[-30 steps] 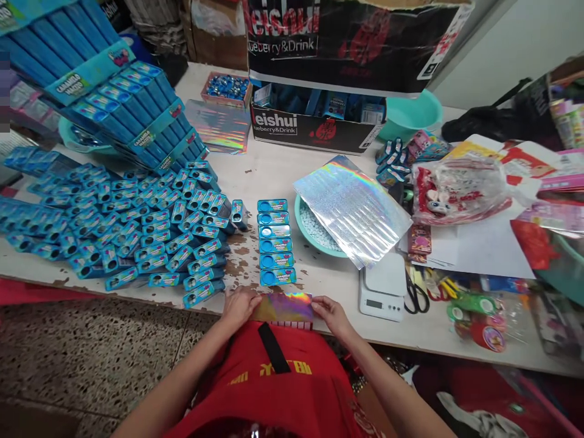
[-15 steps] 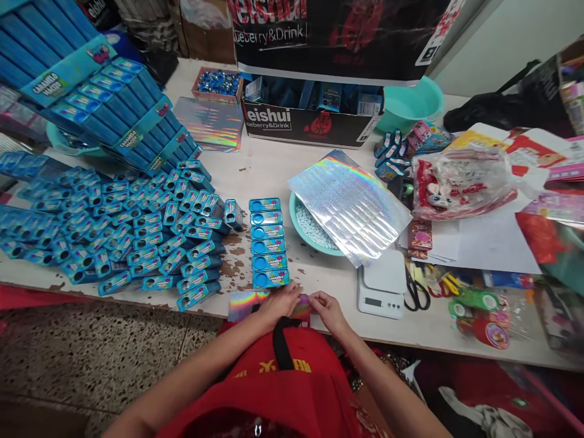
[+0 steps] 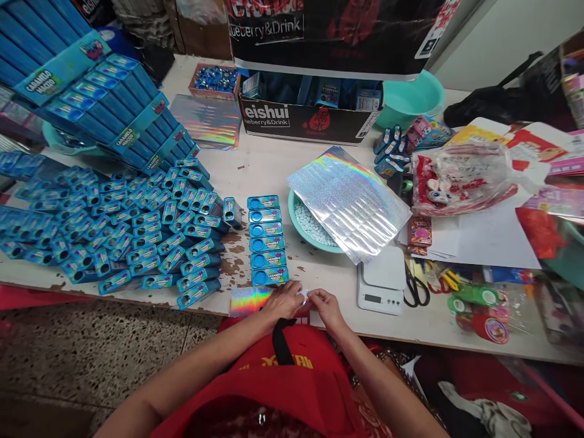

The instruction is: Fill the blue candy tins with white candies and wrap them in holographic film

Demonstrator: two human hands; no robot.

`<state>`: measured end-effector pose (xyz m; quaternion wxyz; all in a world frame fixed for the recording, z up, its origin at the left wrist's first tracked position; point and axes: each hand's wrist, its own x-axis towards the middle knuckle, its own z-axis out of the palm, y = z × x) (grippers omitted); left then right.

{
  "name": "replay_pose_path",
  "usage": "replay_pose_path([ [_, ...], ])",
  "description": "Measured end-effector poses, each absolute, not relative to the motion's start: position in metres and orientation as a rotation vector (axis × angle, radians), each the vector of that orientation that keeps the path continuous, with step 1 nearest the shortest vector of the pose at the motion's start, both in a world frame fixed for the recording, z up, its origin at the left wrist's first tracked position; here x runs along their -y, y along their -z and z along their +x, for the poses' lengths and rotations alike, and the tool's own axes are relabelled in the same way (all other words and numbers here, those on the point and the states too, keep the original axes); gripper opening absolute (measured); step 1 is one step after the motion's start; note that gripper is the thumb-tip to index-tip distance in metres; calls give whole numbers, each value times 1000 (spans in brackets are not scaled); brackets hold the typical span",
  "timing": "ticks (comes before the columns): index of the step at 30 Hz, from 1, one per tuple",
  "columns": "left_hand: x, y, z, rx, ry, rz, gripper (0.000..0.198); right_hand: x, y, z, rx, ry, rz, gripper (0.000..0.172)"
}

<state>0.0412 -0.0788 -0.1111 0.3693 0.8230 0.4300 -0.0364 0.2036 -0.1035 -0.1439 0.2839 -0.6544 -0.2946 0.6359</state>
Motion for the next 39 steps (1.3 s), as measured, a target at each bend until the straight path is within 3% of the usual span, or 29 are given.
replay_pose_path([
  [8,71,64,38,-1011,-205,2016,18,91,139,204,849,-1589,-1811,45],
  [12,61,24,27,-1055,-241,1966,23,74,85,217,953,-1455,-1739,43],
  [15,55,5,19,-1025,-179,1978,25,63,32,218,1364,-1541,-1459,41],
  [18,50,-5,14,-1078,-224,1941,26,57,-1,202,1560,-1639,-1348,22],
  [23,51,-13,7,-1491,-827,1309,36,54,-8,165,1095,-1681,-1333,22],
  [26,60,-15,7,-1365,-941,855,52,55,-5,148,827,-1592,-1322,23],
  [31,68,-13,1,-1233,-871,692,24,59,-5,132,772,-1532,-1344,21],
  [39,64,-21,-39,-1551,-678,1231,15,55,3,119,1208,-1369,-1391,19],
])
